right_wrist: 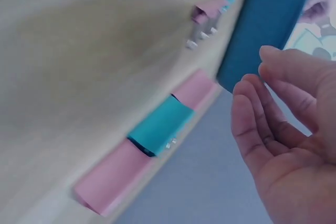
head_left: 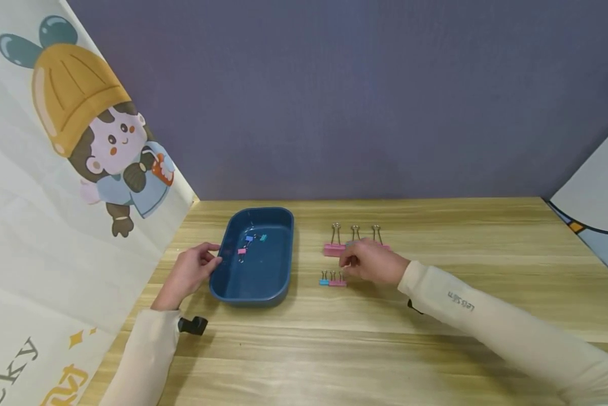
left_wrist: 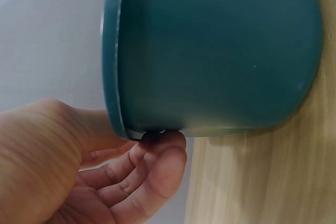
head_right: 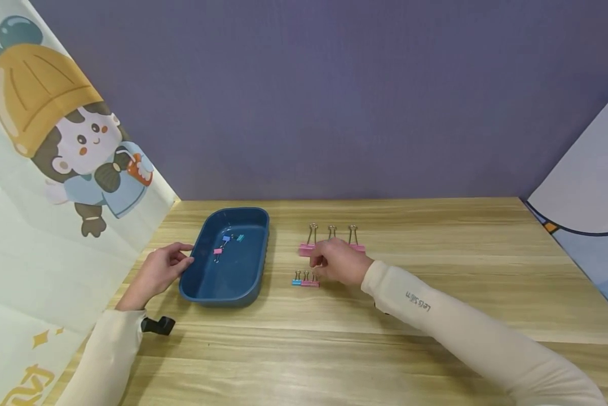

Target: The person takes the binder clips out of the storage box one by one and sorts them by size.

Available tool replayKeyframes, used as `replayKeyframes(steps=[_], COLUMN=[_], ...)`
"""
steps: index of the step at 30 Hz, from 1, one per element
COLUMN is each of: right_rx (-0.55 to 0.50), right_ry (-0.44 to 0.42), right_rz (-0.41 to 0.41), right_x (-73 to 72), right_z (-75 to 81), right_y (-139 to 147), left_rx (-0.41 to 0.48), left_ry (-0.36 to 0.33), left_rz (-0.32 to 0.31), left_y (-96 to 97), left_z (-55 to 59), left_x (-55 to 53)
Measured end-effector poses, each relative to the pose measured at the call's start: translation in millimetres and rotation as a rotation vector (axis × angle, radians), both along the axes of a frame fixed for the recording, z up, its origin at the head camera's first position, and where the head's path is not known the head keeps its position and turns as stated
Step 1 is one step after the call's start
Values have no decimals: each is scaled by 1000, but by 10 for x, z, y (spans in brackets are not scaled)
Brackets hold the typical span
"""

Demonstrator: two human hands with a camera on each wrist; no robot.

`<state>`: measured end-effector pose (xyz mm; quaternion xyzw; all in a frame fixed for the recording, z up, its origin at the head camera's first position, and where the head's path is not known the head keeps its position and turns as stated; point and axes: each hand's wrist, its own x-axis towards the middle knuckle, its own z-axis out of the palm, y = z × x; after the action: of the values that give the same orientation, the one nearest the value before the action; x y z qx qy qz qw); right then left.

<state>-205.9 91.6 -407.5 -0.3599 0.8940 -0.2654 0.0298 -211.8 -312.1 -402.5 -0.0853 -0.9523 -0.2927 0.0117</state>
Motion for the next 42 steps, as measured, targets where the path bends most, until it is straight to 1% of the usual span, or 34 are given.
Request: replayKeyframes(steps=[3, 7, 12, 15, 18, 22, 28, 31, 36, 42], right_rx=[-22, -62, -89, -100, -119, -123, -87, -66, -36, -11], right_ry=[39, 72, 84, 83, 77, 64, 12, -16, -31, -32], right_rz=[4, 30, 31, 34, 47, 42, 63, 44, 9, 7], right_x=[-52, -114, -186, -248, -330, -420, -469, -515, -670, -841], right_z=[77, 161, 259, 293, 304, 314, 351, 353, 324, 240], right_y=[-36, -135, -338, -481, -625, -806, -1050, -1164, -1348, -1513], left_rx=[1, 0, -6, -5, -3, 4, -4, -6, 2, 8], left_ry=[6, 13, 16, 11, 5, 7, 8, 4, 1, -19], left_rz=[-8, -14, -9, -3, 2, -3, 1, 10, 10, 18], left_y=[-10, -18, -29, -29, -26, -9, -4, -7, -12, 8], left_z=[-5, -6, -7, -9, -9, 6, 33, 43, 38, 13], left_x=[3, 11, 16, 14, 8, -3, -12, -9, -7, -6])
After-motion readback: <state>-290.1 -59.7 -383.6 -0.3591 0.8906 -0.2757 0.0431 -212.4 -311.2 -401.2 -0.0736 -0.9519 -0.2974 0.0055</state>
